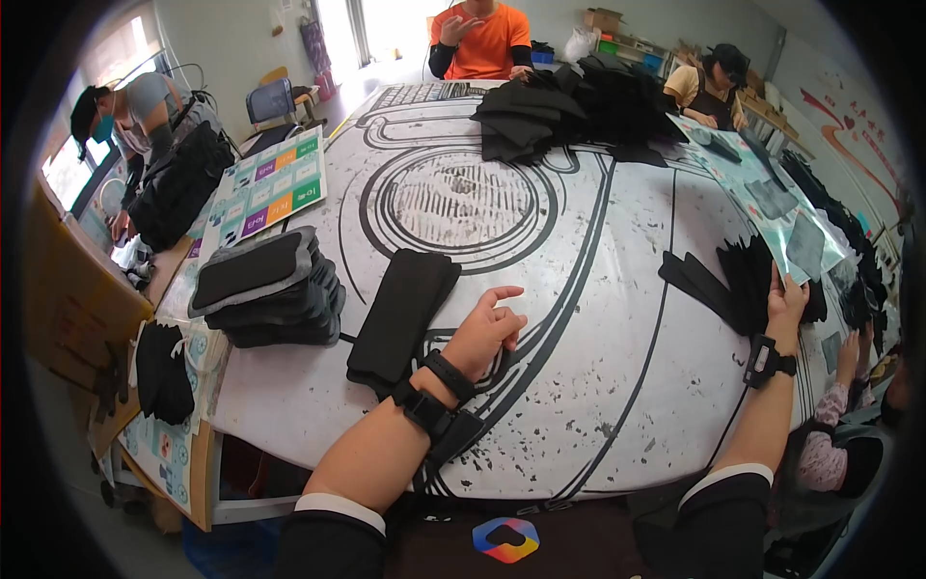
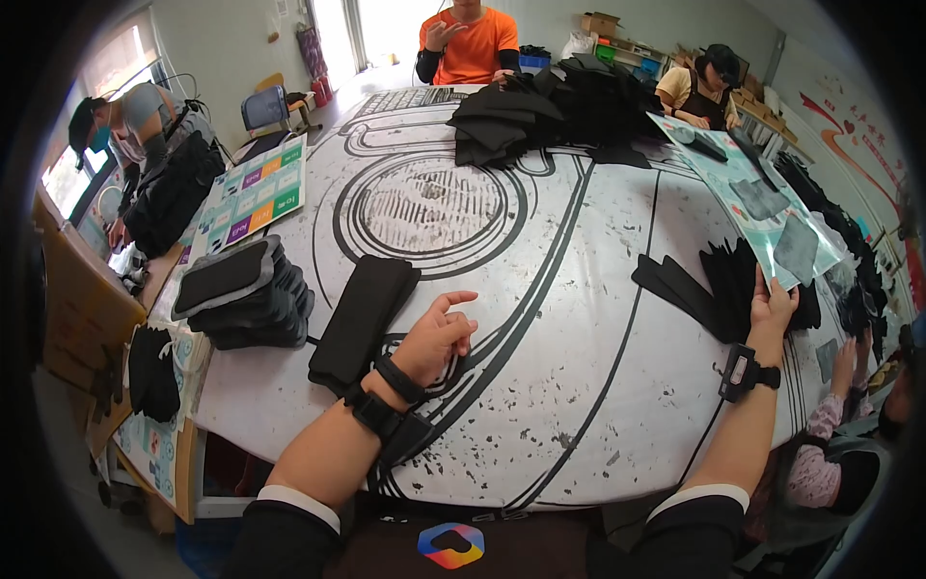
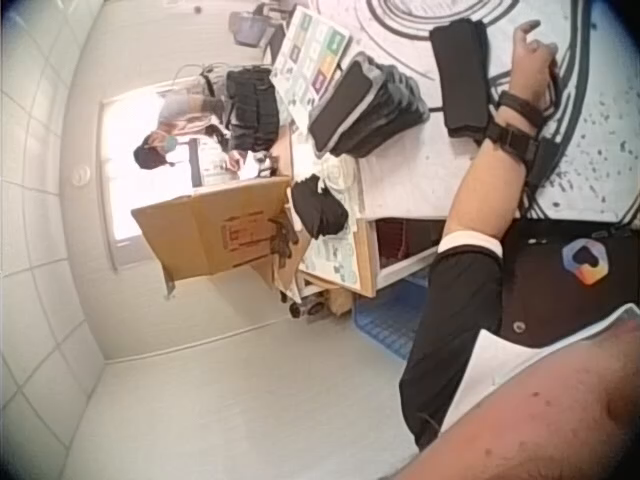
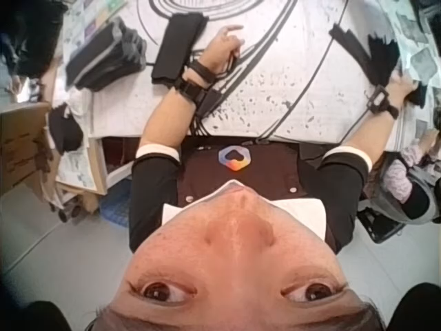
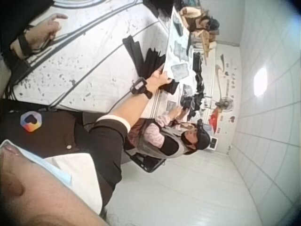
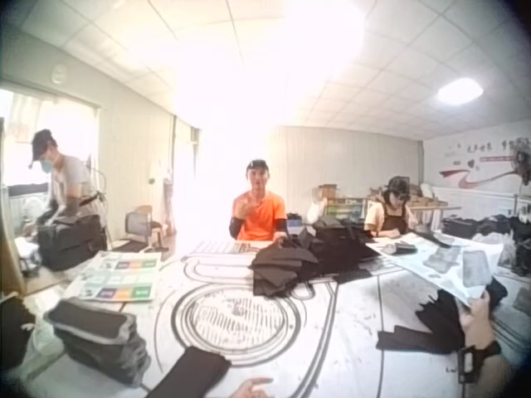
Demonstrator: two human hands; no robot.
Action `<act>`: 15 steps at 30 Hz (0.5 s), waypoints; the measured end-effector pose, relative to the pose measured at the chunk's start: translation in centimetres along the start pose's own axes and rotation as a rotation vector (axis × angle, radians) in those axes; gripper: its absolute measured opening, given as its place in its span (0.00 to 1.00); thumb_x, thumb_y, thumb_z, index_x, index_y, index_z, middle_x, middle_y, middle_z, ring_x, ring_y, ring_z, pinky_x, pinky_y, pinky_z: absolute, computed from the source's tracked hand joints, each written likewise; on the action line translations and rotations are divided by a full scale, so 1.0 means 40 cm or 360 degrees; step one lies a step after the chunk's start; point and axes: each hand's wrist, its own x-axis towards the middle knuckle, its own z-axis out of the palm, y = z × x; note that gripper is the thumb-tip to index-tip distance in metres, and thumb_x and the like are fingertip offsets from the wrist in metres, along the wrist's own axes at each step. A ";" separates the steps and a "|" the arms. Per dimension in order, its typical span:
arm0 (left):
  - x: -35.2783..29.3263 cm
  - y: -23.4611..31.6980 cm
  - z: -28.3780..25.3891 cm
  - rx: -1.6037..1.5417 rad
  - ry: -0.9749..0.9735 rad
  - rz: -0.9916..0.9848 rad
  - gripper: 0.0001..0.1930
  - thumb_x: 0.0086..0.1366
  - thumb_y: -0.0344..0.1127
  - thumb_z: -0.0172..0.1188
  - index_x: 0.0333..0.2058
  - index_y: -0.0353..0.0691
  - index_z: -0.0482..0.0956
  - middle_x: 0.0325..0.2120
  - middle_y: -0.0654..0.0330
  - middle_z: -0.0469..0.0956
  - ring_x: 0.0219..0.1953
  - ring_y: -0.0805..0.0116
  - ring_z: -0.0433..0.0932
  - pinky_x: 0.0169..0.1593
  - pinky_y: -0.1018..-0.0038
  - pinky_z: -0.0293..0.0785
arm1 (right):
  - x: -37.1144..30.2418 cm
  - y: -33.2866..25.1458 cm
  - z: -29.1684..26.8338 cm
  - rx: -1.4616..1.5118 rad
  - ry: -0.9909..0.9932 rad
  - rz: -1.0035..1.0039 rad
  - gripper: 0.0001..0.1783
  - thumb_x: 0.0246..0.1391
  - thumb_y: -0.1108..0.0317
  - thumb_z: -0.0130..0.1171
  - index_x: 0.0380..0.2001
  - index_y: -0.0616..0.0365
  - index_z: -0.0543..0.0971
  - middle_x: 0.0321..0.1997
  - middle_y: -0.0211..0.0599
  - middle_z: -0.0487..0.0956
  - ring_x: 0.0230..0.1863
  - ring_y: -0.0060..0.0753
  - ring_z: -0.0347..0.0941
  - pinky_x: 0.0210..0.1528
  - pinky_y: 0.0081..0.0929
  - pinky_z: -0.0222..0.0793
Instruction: Inspecting and aligning shoe tongue or upper components against a template.
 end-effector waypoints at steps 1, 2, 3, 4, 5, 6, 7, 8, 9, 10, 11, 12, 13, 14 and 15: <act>0.001 0.000 0.002 -0.0007 -0.0004 -0.0002 0.22 0.58 0.27 0.54 0.51 0.36 0.60 0.18 0.69 0.65 0.22 0.80 0.65 0.28 0.86 0.61 | 0.005 0.004 -0.005 -0.0029 0.0053 -0.0018 0.24 0.48 0.89 0.44 0.50 0.66 0.58 0.51 0.50 0.66 0.49 0.50 0.69 0.53 0.47 0.70; 0.002 0.000 0.004 -0.0013 -0.0009 -0.0004 0.23 0.57 0.27 0.53 0.51 0.36 0.60 0.19 0.69 0.65 0.22 0.79 0.65 0.28 0.85 0.62 | 0.010 0.005 -0.012 -0.0045 0.0073 -0.0022 0.24 0.48 0.90 0.44 0.50 0.66 0.59 0.51 0.51 0.65 0.49 0.52 0.69 0.52 0.48 0.71; 0.000 0.001 0.002 -0.0012 0.0002 0.0000 0.23 0.57 0.27 0.53 0.51 0.36 0.60 0.19 0.69 0.65 0.22 0.79 0.65 0.28 0.85 0.62 | 0.000 0.013 -0.005 -0.0041 0.0066 -0.0013 0.24 0.48 0.90 0.44 0.50 0.66 0.59 0.51 0.51 0.65 0.49 0.52 0.69 0.52 0.48 0.71; -0.001 0.001 -0.002 -0.0029 -0.0005 0.0008 0.23 0.58 0.26 0.53 0.51 0.35 0.60 0.20 0.68 0.65 0.23 0.79 0.65 0.29 0.84 0.63 | -0.010 0.023 0.002 -0.0014 0.0083 0.0011 0.25 0.48 0.90 0.44 0.51 0.66 0.59 0.51 0.51 0.65 0.49 0.52 0.69 0.52 0.48 0.71; -0.001 0.000 -0.005 -0.0047 -0.0012 0.0016 0.23 0.58 0.26 0.53 0.52 0.35 0.59 0.21 0.67 0.66 0.24 0.78 0.66 0.30 0.83 0.65 | -0.020 0.030 0.008 0.0012 0.0100 0.0036 0.25 0.48 0.90 0.44 0.51 0.66 0.58 0.51 0.52 0.65 0.49 0.52 0.69 0.53 0.47 0.71; 0.000 -0.002 -0.005 -0.0048 -0.0015 0.0019 0.23 0.58 0.26 0.53 0.52 0.35 0.59 0.21 0.67 0.66 0.24 0.78 0.66 0.30 0.83 0.65 | -0.010 0.030 -0.005 0.0013 0.0098 0.0032 0.25 0.48 0.90 0.44 0.51 0.66 0.58 0.51 0.52 0.65 0.49 0.52 0.69 0.53 0.47 0.71; 0.001 -0.004 -0.006 -0.0045 -0.0018 0.0026 0.23 0.57 0.25 0.52 0.52 0.35 0.59 0.22 0.66 0.67 0.24 0.78 0.67 0.31 0.84 0.66 | 0.000 0.032 -0.016 0.0012 0.0063 0.0036 0.25 0.48 0.90 0.44 0.51 0.66 0.58 0.51 0.51 0.65 0.49 0.52 0.69 0.53 0.47 0.71; 0.002 -0.006 -0.006 -0.0041 -0.0021 0.0033 0.23 0.57 0.25 0.52 0.52 0.35 0.59 0.24 0.65 0.67 0.25 0.77 0.68 0.32 0.84 0.66 | 0.008 0.036 -0.029 0.0011 0.0028 0.0040 0.25 0.48 0.90 0.43 0.51 0.66 0.58 0.51 0.51 0.65 0.49 0.52 0.69 0.52 0.47 0.71; 0.003 -0.008 -0.008 -0.0040 -0.0019 0.0035 0.23 0.57 0.25 0.52 0.52 0.35 0.59 0.24 0.65 0.67 0.25 0.77 0.68 0.32 0.84 0.66 | 0.006 0.044 -0.032 0.0013 0.0026 0.0041 0.25 0.48 0.90 0.43 0.51 0.66 0.58 0.51 0.51 0.65 0.49 0.52 0.69 0.52 0.47 0.71; 0.004 -0.009 -0.010 -0.0045 -0.0031 0.0040 0.23 0.57 0.25 0.52 0.52 0.35 0.59 0.25 0.65 0.68 0.25 0.77 0.68 0.33 0.84 0.67 | 0.005 0.050 -0.035 -0.0003 0.0067 0.0021 0.25 0.48 0.90 0.43 0.51 0.65 0.58 0.51 0.50 0.65 0.49 0.52 0.69 0.52 0.47 0.71; 0.005 -0.010 -0.011 -0.0051 -0.0044 0.0046 0.23 0.56 0.24 0.51 0.52 0.35 0.59 0.26 0.64 0.68 0.26 0.76 0.68 0.34 0.83 0.67 | 0.005 0.054 -0.038 -0.0018 0.0108 0.0000 0.25 0.48 0.90 0.43 0.51 0.65 0.58 0.52 0.50 0.65 0.49 0.52 0.69 0.52 0.48 0.71; 0.004 -0.008 -0.009 -0.0049 -0.0043 0.0047 0.23 0.56 0.24 0.51 0.52 0.35 0.59 0.26 0.64 0.68 0.26 0.76 0.68 0.34 0.83 0.67 | 0.000 0.058 -0.036 -0.0016 0.0107 0.0001 0.25 0.48 0.90 0.43 0.51 0.65 0.58 0.52 0.50 0.65 0.49 0.52 0.69 0.52 0.48 0.71; 0.003 -0.006 -0.005 -0.0051 -0.0036 0.0050 0.24 0.55 0.23 0.49 0.52 0.34 0.58 0.25 0.64 0.68 0.26 0.76 0.67 0.34 0.83 0.66 | -0.005 0.062 -0.035 -0.0033 0.0157 -0.0002 0.25 0.49 0.89 0.42 0.52 0.64 0.58 0.52 0.50 0.65 0.49 0.53 0.68 0.51 0.49 0.71; 0.003 -0.005 -0.003 -0.0053 -0.0031 0.0051 0.24 0.55 0.22 0.48 0.52 0.34 0.58 0.25 0.63 0.67 0.25 0.75 0.67 0.33 0.82 0.65 | -0.009 0.065 -0.034 -0.0051 0.0208 -0.0005 0.25 0.49 0.89 0.42 0.52 0.63 0.58 0.52 0.49 0.65 0.49 0.53 0.68 0.50 0.51 0.72; 0.003 -0.005 -0.002 -0.0051 -0.0033 0.0053 0.24 0.55 0.22 0.48 0.52 0.34 0.58 0.25 0.63 0.67 0.25 0.75 0.67 0.33 0.82 0.65 | -0.010 0.067 -0.036 -0.0048 0.0210 -0.0007 0.25 0.49 0.89 0.42 0.52 0.63 0.58 0.52 0.49 0.65 0.49 0.53 0.68 0.50 0.51 0.72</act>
